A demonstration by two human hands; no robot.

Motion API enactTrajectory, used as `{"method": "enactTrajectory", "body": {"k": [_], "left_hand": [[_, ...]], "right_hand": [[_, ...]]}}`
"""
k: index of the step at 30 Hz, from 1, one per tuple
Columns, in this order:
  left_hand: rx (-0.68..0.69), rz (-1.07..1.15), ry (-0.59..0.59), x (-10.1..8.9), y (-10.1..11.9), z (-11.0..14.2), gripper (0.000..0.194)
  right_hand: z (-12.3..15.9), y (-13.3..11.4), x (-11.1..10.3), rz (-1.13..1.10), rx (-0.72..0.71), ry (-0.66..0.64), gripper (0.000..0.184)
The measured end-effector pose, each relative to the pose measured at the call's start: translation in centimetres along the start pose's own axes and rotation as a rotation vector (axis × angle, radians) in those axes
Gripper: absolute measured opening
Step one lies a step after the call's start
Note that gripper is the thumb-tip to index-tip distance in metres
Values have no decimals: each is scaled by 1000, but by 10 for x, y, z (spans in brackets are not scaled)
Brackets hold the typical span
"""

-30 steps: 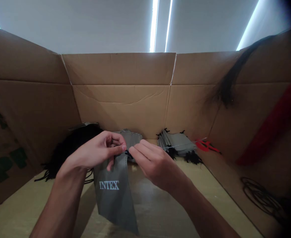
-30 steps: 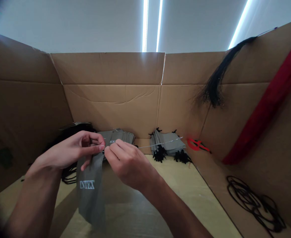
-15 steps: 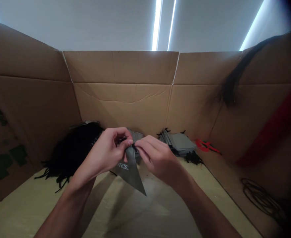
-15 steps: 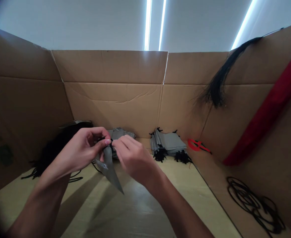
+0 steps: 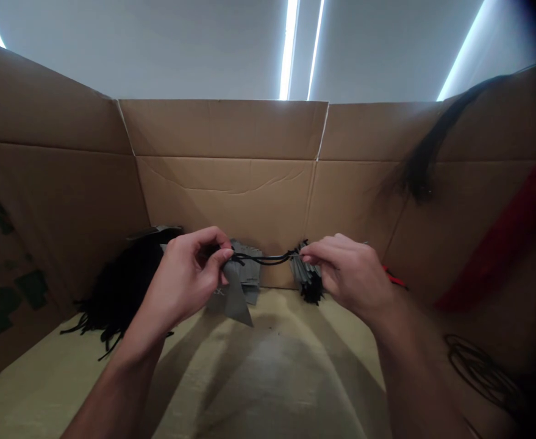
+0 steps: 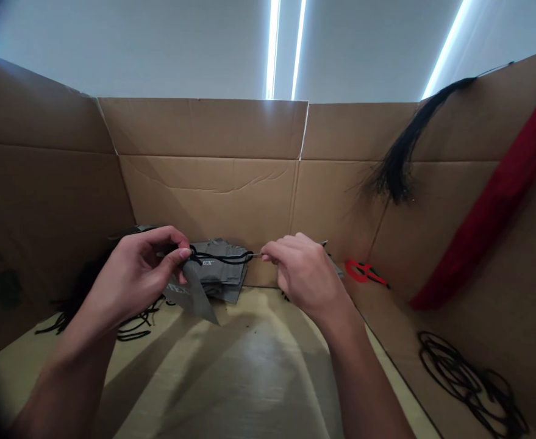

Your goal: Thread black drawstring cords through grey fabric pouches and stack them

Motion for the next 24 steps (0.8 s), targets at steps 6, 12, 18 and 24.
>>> {"method": "enactTrajectory", "body": {"k": [6, 12, 18, 24], "left_hand": [[-9, 52, -53, 21, -4, 3, 17], [-34, -14, -39, 25, -13, 4, 17], [67, -123, -27, 26, -3, 4, 18], [120, -173, -73, 41, 4, 7, 20]], "right_hand": [[-4, -29, -1, 1, -59, 110, 29], [-6, -26, 13, -72, 9, -82, 20], [-2, -19, 8, -44, -22, -60, 28], [-8, -44, 24, -145, -3, -60, 25]]}}
Point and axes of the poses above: each hand's wrist, its own z-axis away from the middle knuckle, its own x-axis out of the palm, y = z × x, the point moved 10 cm from there along -z, towards the middle knuckle, and after that the axes turned 14 degrees about z, right-handed, at the moved point
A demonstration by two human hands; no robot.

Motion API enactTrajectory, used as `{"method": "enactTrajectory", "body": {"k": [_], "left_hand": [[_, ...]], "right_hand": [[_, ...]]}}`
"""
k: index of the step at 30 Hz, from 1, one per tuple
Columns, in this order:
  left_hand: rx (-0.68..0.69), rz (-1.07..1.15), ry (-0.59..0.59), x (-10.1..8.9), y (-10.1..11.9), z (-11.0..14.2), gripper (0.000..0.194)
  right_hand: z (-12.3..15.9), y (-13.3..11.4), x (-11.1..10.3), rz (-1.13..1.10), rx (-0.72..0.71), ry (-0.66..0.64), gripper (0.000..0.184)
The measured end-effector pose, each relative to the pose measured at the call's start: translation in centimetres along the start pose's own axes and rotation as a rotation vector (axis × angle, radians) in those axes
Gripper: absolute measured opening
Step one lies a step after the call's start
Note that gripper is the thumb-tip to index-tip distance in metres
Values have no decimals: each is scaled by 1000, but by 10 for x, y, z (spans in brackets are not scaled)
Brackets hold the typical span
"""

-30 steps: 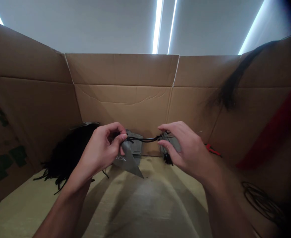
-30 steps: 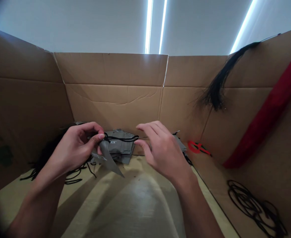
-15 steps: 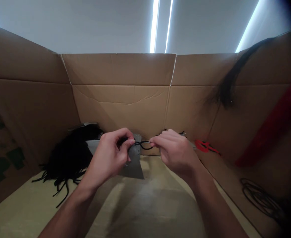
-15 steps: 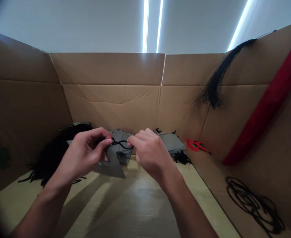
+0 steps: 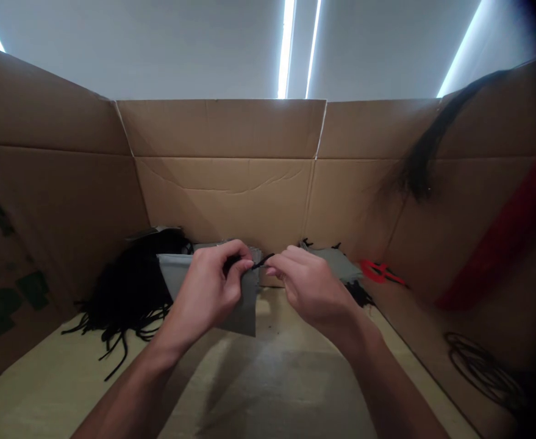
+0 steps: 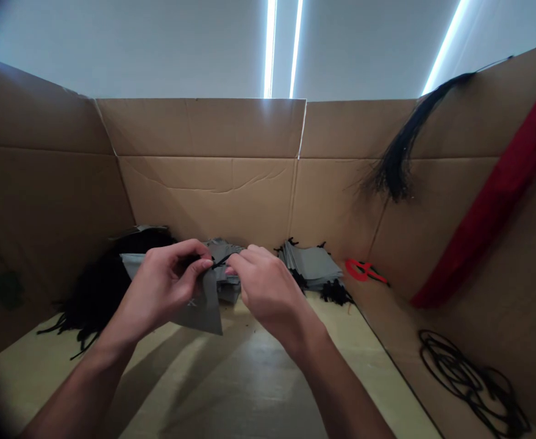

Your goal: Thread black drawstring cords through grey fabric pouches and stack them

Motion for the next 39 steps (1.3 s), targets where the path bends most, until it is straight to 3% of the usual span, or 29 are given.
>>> {"method": "enactTrajectory", "body": {"k": [4, 9, 15, 19, 21, 23, 26, 30, 32, 34, 37, 39], "left_hand": [[-8, -6, 20, -5, -2, 0, 18], [28, -24, 23, 1, 4, 1, 21], [29, 8, -44, 12, 8, 2, 20], [23, 32, -104, 15, 12, 4, 10], [39, 80, -155, 17, 18, 7, 11], [97, 158, -280, 25, 29, 14, 16], [209, 253, -445, 35, 47, 28, 9], [224, 258, -508, 40, 50, 33, 9], [240, 252, -456, 38, 49, 29, 8], [258, 253, -277, 26, 45, 20, 9], [228, 194, -19, 12, 33, 11, 33], [216, 116, 7, 13, 29, 10, 29]], "right_hand": [[3, 11, -6, -4, 47, 14, 22], [4, 2, -8, 35, -13, 92, 29], [2, 2, 1, -44, 112, -41, 23], [9, 27, -7, -266, 285, -250, 26], [15, 50, -18, -376, 413, -205, 41], [21, 74, -22, -430, 518, -117, 45], [23, 92, -7, -439, 549, -64, 40], [19, 99, 15, -585, 581, -31, 32], [19, 98, 13, -653, 613, 13, 24], [18, 90, 4, -666, 620, 58, 23], [13, 65, -11, -581, 574, 94, 13], [8, 44, -18, -518, 503, 95, 8]]}}
Point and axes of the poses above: each hand's wrist, its own z-axis away from the middle knuckle, its own x-axis out of the palm, y = z × x, the point moved 10 cm from there along -z, towards the middle knuckle, and after that the axes turned 14 degrees about z, right-handed, at the moved point
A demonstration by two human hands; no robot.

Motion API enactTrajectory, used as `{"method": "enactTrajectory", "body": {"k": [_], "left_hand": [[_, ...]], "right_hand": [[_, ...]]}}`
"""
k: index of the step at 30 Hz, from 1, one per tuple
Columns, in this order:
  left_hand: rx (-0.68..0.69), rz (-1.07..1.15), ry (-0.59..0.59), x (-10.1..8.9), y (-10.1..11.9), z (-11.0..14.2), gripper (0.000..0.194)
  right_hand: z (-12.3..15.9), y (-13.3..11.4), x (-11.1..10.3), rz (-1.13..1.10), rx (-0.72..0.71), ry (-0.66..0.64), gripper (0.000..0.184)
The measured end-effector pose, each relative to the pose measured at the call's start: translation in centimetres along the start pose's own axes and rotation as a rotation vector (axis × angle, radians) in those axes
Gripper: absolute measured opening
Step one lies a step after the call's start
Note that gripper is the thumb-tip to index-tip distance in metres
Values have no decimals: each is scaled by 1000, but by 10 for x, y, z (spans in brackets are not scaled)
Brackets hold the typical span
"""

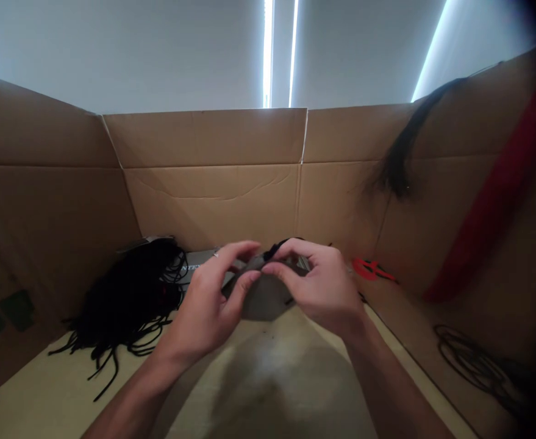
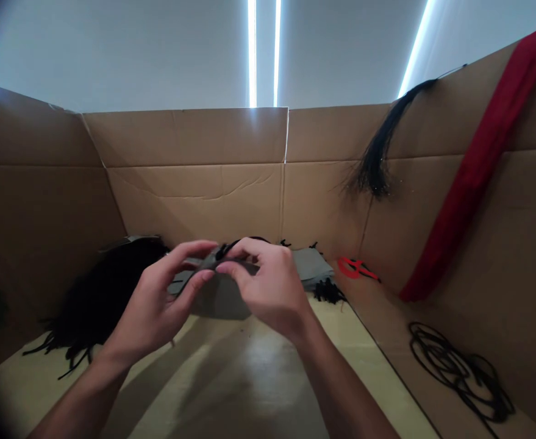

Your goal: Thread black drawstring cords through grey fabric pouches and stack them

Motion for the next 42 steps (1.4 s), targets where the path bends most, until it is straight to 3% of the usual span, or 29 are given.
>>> {"method": "enactTrajectory", "body": {"k": [4, 7, 10, 14, 17, 26, 35, 42], "left_hand": [[24, -121, -17, -5, 2, 1, 16], [40, -168, 15, -15, 6, 1, 17], [82, -162, -5, -12, 12, 2, 18], [160, -148, -25, -1, 21, 4, 21], [157, -143, -17, 3, 21, 5, 20], [119, -86, -72, 10, 16, 5, 14], [66, -36, -125, 17, 9, 2, 15], [-241, 275, -228, 24, -19, 0, 24]], "right_hand": [[7, -24, -3, 125, -104, 13, 10], [10, -25, -23, 146, -103, 97, 11], [14, -32, -35, 172, -186, 168, 6], [15, -44, -20, 193, -319, 77, 16], [16, -47, -19, 171, -345, 108, 18], [16, -38, -16, 153, -233, 100, 22], [15, -20, -10, -37, -86, 46, 17], [10, -11, 2, -244, 24, -144, 10]]}}
Point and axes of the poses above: each hand's wrist, its own z-axis away from the middle knuckle, its own x-axis out of the palm, y = z × x, the point moved 10 cm from there along -z, towards the middle knuckle, and after that the axes turned 14 degrees about z, right-handed, at the moved point
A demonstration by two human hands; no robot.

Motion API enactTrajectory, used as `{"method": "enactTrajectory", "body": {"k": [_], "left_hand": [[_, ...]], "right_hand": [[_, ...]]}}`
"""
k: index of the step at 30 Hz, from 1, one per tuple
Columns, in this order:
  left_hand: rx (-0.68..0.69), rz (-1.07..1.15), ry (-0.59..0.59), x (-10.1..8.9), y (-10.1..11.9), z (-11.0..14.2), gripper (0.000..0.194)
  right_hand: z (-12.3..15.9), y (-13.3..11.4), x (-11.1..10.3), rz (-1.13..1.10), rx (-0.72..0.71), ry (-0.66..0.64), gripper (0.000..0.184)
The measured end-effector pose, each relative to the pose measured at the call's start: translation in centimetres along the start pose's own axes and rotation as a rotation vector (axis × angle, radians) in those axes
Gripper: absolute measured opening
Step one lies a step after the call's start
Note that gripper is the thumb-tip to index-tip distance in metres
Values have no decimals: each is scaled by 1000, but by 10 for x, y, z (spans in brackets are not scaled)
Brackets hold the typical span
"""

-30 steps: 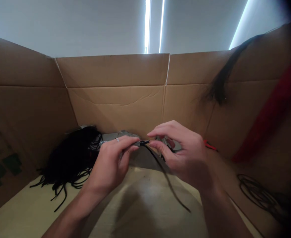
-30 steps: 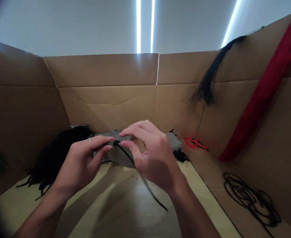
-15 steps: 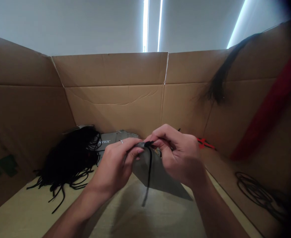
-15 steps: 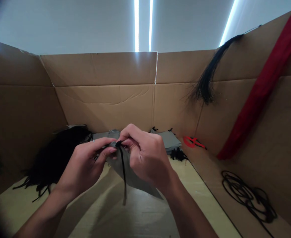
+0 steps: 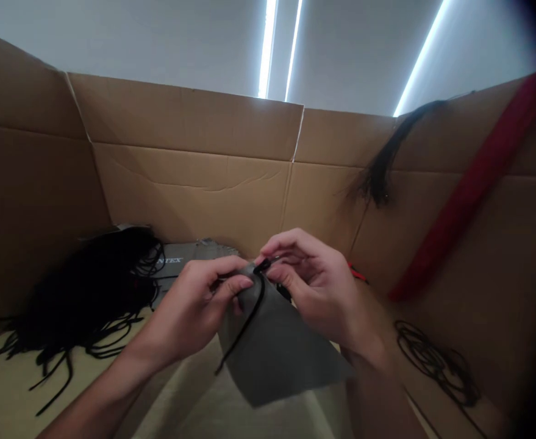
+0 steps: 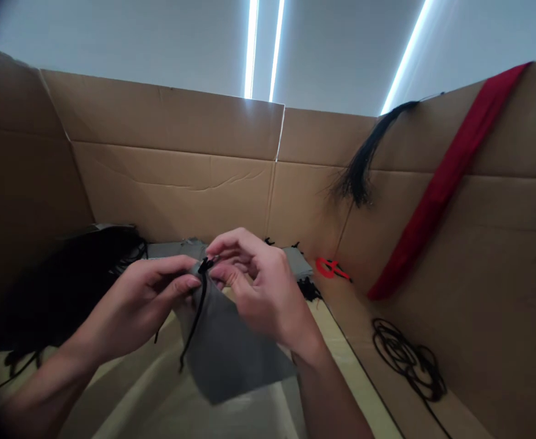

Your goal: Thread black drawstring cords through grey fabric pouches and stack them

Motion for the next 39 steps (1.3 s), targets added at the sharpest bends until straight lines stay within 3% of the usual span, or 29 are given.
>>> {"method": "enactTrajectory", "body": {"k": [4, 9, 15, 25, 30, 34, 39], "left_hand": [[-50, 255, -113, 12, -4, -3, 23], [-175, 575, -252, 28, -17, -3, 26], [-247, 715, -414, 39, -29, 0, 41], [-239, 539, -183, 18, -32, -8, 21], [-265, 456, -114, 11, -32, -7, 25], [-341, 503, -134, 16, -35, -3, 25], [-374, 493, -125, 20, -41, 1, 26]], "right_hand": [[0, -2, 3, -36, 1, -65, 4], [3, -4, 10, -52, -40, -156, 19], [4, -8, 15, -83, -78, -175, 25], [5, 5, 0, 18, 53, -102, 14], [5, -14, -18, 305, -159, 97, 17], [4, -29, -10, 553, -315, 72, 13], [2, -28, 2, 651, -279, -3, 21]]}}
Point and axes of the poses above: each hand's wrist, its own z-axis away from the middle knuckle, its own x-axis out of the palm, y = z × x, the point moved 10 cm from there along -z, towards the middle knuckle, and after that the axes turned 14 degrees about z, right-handed, at the moved point
